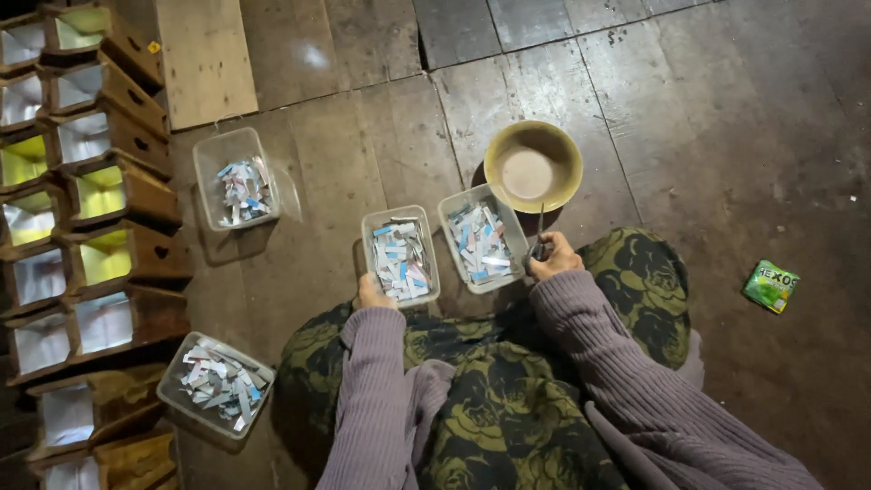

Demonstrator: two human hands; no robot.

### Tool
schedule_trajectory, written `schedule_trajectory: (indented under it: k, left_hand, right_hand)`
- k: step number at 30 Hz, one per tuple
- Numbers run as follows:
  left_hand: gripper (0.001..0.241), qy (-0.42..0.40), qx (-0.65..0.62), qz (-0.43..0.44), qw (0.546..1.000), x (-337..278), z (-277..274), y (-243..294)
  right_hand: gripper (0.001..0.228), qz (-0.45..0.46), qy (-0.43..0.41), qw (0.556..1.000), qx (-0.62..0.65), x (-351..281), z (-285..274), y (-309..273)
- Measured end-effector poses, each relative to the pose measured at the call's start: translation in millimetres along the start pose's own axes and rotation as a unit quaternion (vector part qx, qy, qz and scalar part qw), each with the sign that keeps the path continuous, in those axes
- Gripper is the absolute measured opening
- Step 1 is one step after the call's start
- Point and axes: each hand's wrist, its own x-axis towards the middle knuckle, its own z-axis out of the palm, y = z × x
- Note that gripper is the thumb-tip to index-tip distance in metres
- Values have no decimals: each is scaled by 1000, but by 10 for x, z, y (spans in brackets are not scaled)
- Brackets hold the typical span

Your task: The person sits on the floor and uses scissors to cut small rectangular pieces of paper or cardstock into smaller strips. They transfer the cut pieces between a bowl and several plastic containers, occasionally picking up a dropped piece from the floor.

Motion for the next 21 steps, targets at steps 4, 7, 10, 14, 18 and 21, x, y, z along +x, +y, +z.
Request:
schedule_trajectory:
  k: [4,7,10,14,18,21]
  left_hand:
    - [67,-17,-6,-26,999,40,61,-29]
    - [69,162,133,130,969,-587,-201,385]
    - [63,257,156,272,914,-421,-15,279]
    - [44,269,141,366,880,-190,194,90]
    - [53,261,183,369,873,-227,149,234]
    - [64,161,241,316,904,-291,-6,540]
  right_hand:
    - [55,42,-56,997,35,-329,-403,-581]
    - [55,-9,-7,1000,28,-192,-492,-392]
    - [51,-89,35,994,43,-51,-715,-277]
    - [50,-133,52,982,124,81,-666,-118]
    - [49,-181,47,973,138,164,-438,-33]
    - [51,-212,27,969,123,187,-271,-17]
